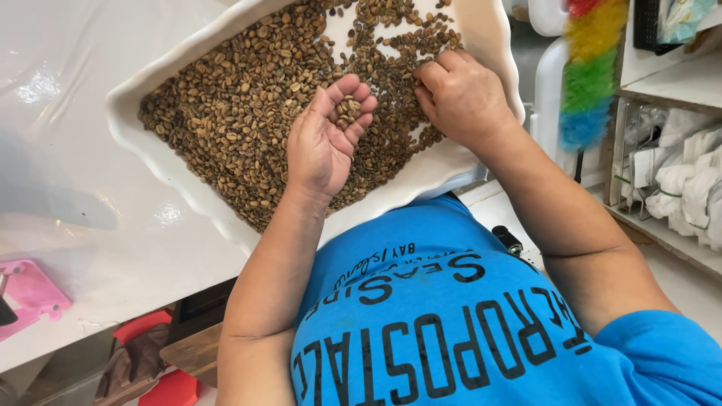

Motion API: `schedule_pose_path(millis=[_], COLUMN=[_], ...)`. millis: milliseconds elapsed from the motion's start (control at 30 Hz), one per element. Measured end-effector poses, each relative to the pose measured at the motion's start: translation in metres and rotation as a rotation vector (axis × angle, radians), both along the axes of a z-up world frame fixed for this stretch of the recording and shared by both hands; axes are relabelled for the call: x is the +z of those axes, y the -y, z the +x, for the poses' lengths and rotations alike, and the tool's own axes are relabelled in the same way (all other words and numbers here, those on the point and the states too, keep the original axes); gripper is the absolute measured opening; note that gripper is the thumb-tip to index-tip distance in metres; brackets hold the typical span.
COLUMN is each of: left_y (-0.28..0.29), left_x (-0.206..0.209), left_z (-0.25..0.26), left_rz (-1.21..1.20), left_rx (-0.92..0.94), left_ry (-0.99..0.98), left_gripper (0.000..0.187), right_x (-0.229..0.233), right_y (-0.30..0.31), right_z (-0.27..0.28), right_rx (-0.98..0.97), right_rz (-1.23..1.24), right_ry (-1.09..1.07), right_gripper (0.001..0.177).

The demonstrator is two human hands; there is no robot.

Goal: Sorting roasted coffee beans by hand to remove defects or foreign objects

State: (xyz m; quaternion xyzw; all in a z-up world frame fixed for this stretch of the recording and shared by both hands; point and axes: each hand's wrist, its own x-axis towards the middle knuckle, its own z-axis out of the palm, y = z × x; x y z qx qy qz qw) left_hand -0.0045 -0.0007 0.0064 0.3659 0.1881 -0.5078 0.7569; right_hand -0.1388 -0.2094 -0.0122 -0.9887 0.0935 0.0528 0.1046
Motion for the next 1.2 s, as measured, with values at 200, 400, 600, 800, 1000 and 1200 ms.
schedule_pose_path(millis=[200, 400, 600, 800, 1000, 1200], left_y=[0.002, 0.019, 0.024, 0.011, 0.003, 0.000], left_x=[0.002, 0.011, 0.012, 0.009, 0.003, 0.001], left_z=[-0.002, -0.011, -0.013, -0.007, -0.013, -0.013], left_rz=[0.013, 0.069, -0.040, 0.027, 0.022, 0.026], left_rx=[-0.027, -0.104, -0.159, -0.116, -0.098, -0.099], left_ry=[0.002, -0.017, -0.036, -0.010, -0.006, -0.008], left_gripper=[0.044, 0.046, 0.046, 0.047, 0.046, 0.048], right_x=[-0.004, 0.058, 0.083, 0.028, 0.011, 0.004], right_y=[0.005, -0.001, 0.008, 0.005, -0.006, -0.005], right_z=[0.000, 0.025, 0.012, -0.029, -0.034, -0.038], right_rx=[0.038, 0.050, 0.037, -0.182, -0.248, -0.269], right_rz=[-0.036, 0.543, 0.584, 0.272, 0.302, 0.249], right_ry=[0.072, 0.262, 0.219, -0.234, -0.174, -0.067], right_gripper=[0.009, 0.002, 0.011, 0.025, 0.031, 0.030])
